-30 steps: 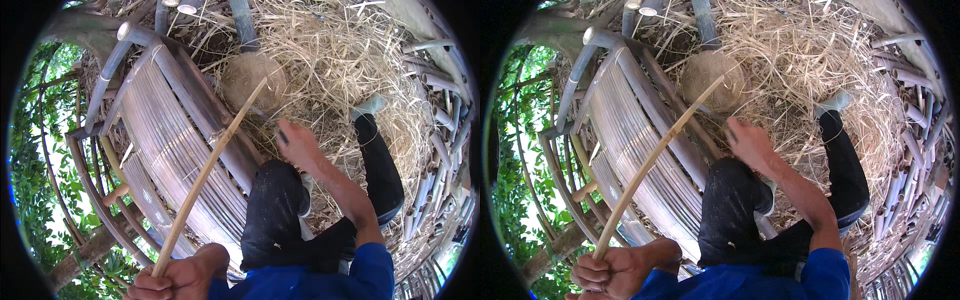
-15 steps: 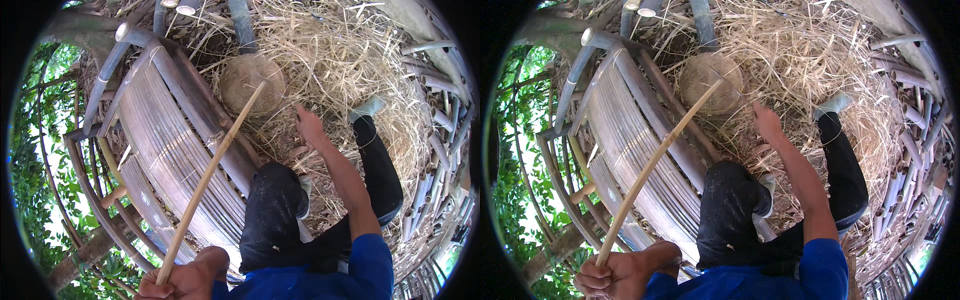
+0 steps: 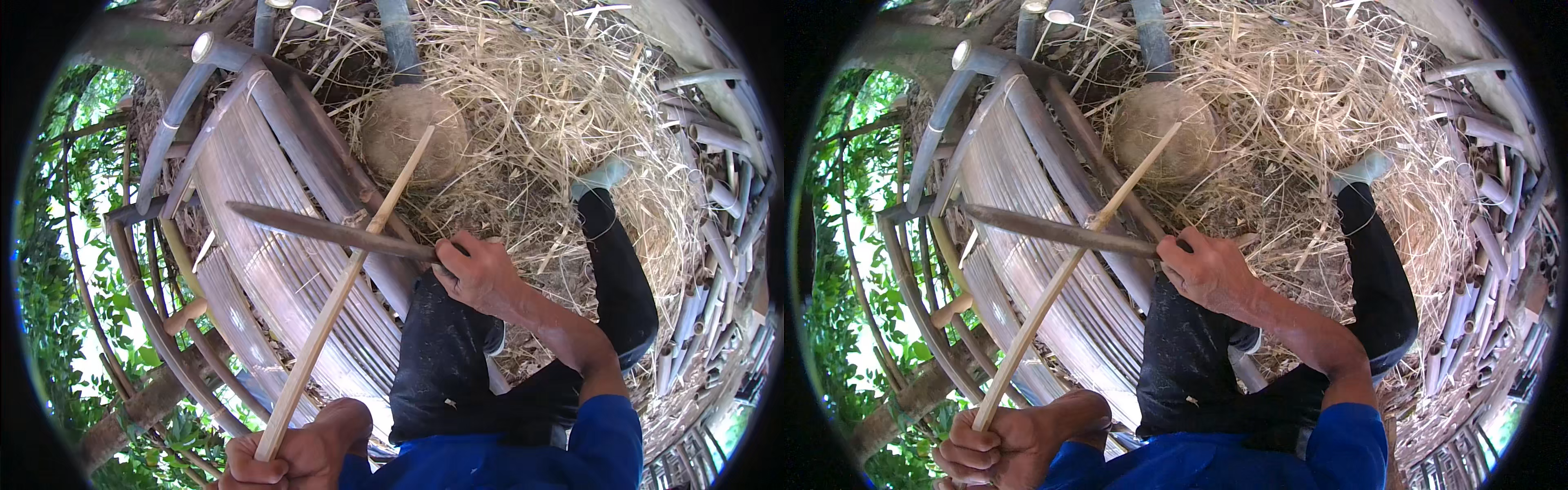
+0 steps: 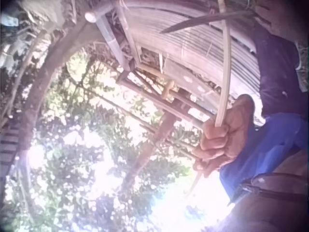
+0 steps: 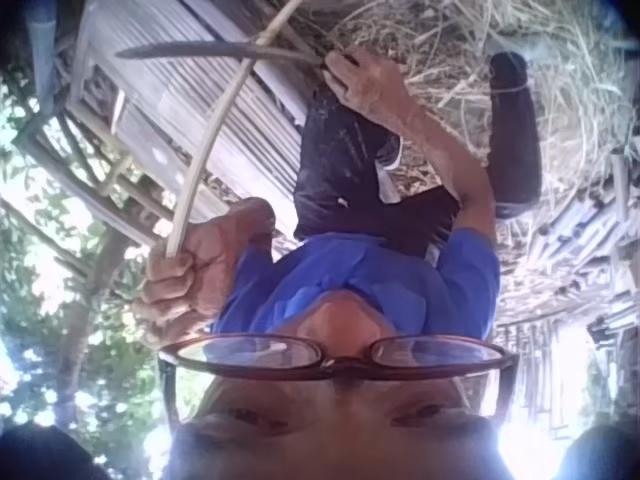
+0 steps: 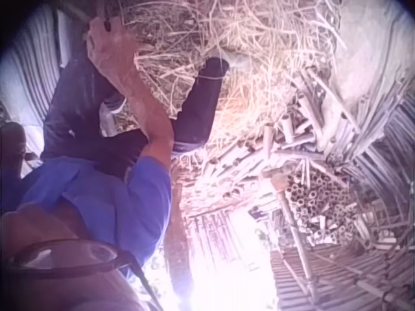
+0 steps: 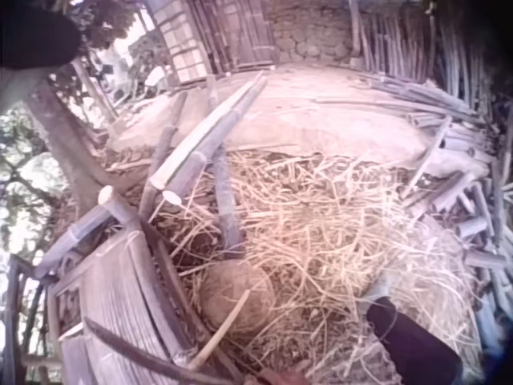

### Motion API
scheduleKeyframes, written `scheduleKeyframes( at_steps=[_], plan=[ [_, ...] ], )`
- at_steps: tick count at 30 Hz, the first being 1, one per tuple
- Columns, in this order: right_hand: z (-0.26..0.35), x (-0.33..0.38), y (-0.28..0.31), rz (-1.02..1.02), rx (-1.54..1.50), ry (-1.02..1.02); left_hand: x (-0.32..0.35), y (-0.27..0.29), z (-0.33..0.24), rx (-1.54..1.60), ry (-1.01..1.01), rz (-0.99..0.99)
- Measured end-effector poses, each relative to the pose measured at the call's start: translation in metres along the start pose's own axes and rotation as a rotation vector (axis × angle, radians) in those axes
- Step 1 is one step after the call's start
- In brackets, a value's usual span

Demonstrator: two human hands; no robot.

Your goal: The person shaves a thin strip of bamboo using a knife while sitting outdoors.

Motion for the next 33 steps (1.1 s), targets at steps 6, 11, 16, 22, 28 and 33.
scheduleKeyframes(
  at_steps=[6, 11, 16, 22, 28, 33],
  plan=[
    [-0.092, 0.026, -0.047, 0.154, 0.040, -0.377, 0.003, 0.001, -0.007, -0.044, -0.026, -0.069],
    [-0.192, 0.076, -0.053, 0.265, 0.146, -0.612, 0.000, 0.006, 0.006, 0.191, 0.052, 0.194],
    [-0.171, 0.053, -0.055, 0.207, 0.088, -0.651, -0.039, 0.053, -0.028, -0.008, 0.091, 0.070],
    [-0.100, 0.012, -0.022, -0.167, -0.761, -1.099, -0.074, 0.124, -0.085, -0.050, 0.117, -0.227],
    [-0.031, -0.027, 0.032, -0.521, -0.851, -0.839, -0.018, 0.189, -0.107, -0.069, 0.465, -0.635],
    [-0.016, -0.014, 0.065, -0.602, -0.668, -0.699, 0.054, 0.244, -0.132, -0.265, 0.686, -0.801]
  ],
)
Point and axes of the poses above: each hand's wrist, its own x-axis away from the middle knuckle, its own y-axis out of the back of the hand, z = x × y, the point moved 2 cm from there along -x, towards the middle knuckle, and after that the axes turned 11 degrees about y, right-handed, at the moved point
